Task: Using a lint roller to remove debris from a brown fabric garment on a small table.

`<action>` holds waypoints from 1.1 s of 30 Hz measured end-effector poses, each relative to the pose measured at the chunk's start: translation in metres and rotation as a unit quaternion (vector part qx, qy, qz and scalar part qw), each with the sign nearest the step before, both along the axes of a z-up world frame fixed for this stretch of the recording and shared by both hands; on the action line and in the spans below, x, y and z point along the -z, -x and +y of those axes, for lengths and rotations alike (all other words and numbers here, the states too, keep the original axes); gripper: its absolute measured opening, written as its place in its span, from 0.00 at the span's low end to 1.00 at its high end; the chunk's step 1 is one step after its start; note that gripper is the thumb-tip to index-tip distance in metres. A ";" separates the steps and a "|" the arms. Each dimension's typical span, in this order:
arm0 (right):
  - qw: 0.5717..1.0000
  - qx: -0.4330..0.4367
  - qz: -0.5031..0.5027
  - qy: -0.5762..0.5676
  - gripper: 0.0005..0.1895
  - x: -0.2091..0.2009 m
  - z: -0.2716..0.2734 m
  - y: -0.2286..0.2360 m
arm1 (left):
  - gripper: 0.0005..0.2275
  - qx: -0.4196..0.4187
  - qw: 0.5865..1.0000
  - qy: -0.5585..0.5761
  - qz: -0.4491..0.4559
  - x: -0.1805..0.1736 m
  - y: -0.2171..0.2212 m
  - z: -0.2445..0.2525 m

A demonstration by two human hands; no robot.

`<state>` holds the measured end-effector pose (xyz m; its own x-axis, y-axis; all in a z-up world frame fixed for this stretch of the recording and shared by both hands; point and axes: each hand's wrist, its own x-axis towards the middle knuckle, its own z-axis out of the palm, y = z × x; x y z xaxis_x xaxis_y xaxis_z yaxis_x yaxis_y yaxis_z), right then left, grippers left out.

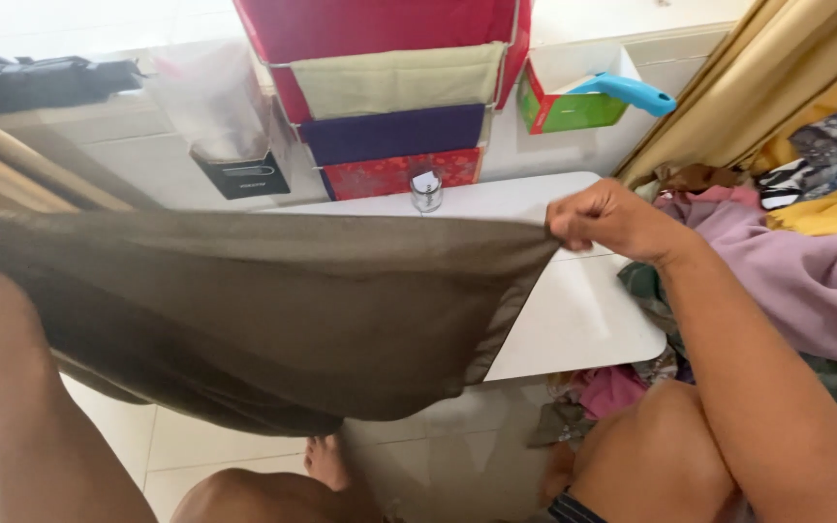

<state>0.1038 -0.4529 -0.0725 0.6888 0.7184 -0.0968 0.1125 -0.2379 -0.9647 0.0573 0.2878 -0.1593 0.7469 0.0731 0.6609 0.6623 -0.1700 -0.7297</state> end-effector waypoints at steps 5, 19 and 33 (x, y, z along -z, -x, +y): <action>0.951 0.243 -0.128 0.140 0.26 0.009 0.014 0.003 | 0.18 0.517 0.711 0.459 -0.128 -0.159 -0.011 -0.216; 0.869 0.159 -0.166 0.438 0.19 0.134 0.079 0.010 | 0.04 0.467 0.617 0.634 0.008 -0.110 -0.062 -0.315; 0.889 0.020 -0.158 0.429 0.15 0.208 0.149 0.030 | 0.04 0.302 0.683 0.646 0.157 -0.040 -0.066 -0.289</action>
<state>0.0736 -0.3037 -0.2805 0.8017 0.4488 -0.3949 0.3210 -0.8805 -0.3489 0.1232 -0.0013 -0.1197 0.9888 0.0603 0.1368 0.0323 -0.9796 0.1982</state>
